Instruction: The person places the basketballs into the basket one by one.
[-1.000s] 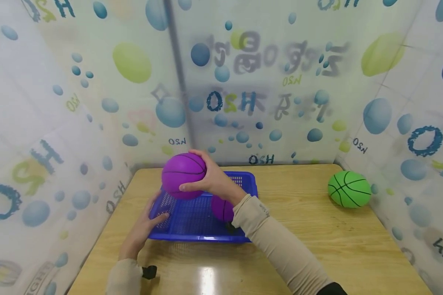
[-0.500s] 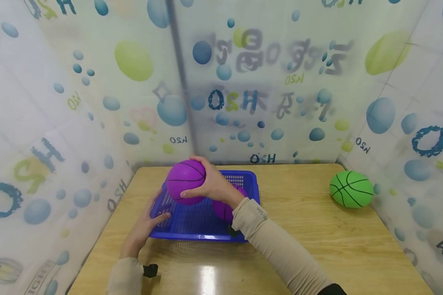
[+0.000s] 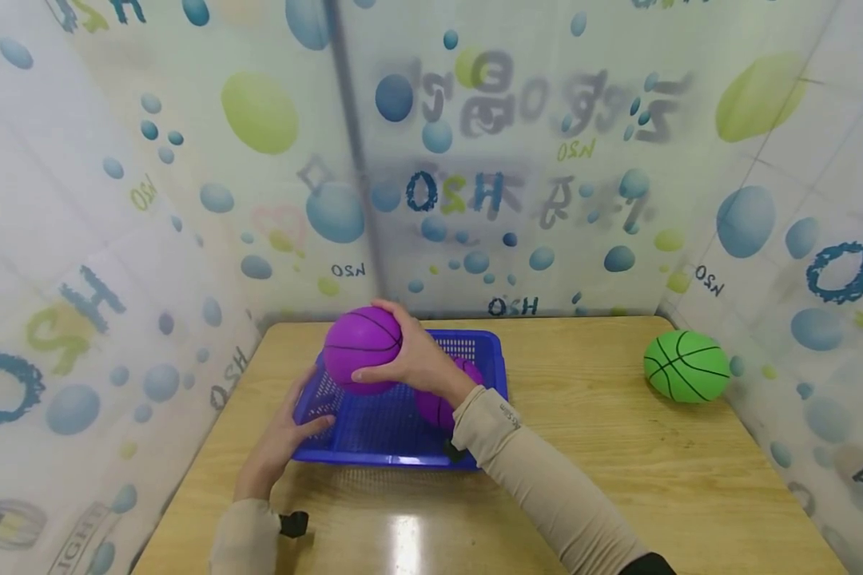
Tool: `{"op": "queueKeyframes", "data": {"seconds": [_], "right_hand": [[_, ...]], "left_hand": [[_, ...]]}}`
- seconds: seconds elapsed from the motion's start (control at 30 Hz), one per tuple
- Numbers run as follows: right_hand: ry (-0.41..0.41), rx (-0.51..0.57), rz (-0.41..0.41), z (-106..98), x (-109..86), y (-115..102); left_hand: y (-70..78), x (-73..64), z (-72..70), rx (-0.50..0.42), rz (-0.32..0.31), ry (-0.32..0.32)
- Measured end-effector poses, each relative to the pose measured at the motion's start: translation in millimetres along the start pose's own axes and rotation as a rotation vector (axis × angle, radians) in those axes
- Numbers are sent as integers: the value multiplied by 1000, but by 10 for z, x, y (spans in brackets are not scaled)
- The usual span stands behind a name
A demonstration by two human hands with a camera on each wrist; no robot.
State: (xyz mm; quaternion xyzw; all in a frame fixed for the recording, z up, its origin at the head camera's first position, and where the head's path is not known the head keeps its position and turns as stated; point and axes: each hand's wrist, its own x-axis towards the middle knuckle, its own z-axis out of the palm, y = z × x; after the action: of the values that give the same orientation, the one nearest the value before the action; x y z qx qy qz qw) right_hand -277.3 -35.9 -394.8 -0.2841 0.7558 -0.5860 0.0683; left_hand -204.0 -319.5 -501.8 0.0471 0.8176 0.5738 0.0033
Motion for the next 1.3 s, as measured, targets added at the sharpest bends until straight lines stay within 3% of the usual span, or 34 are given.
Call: {"op": "queueKeyframes", "data": {"seconds": [0.3,1.3], "right_hand": [[39,-96,86,-31,-60,-19],[73,-41,36,-213,-128,-42]], "left_hand": [[-52,5,-6,-21,-13,-16],[-20,-9,-3,-36,-55,-24]]}}
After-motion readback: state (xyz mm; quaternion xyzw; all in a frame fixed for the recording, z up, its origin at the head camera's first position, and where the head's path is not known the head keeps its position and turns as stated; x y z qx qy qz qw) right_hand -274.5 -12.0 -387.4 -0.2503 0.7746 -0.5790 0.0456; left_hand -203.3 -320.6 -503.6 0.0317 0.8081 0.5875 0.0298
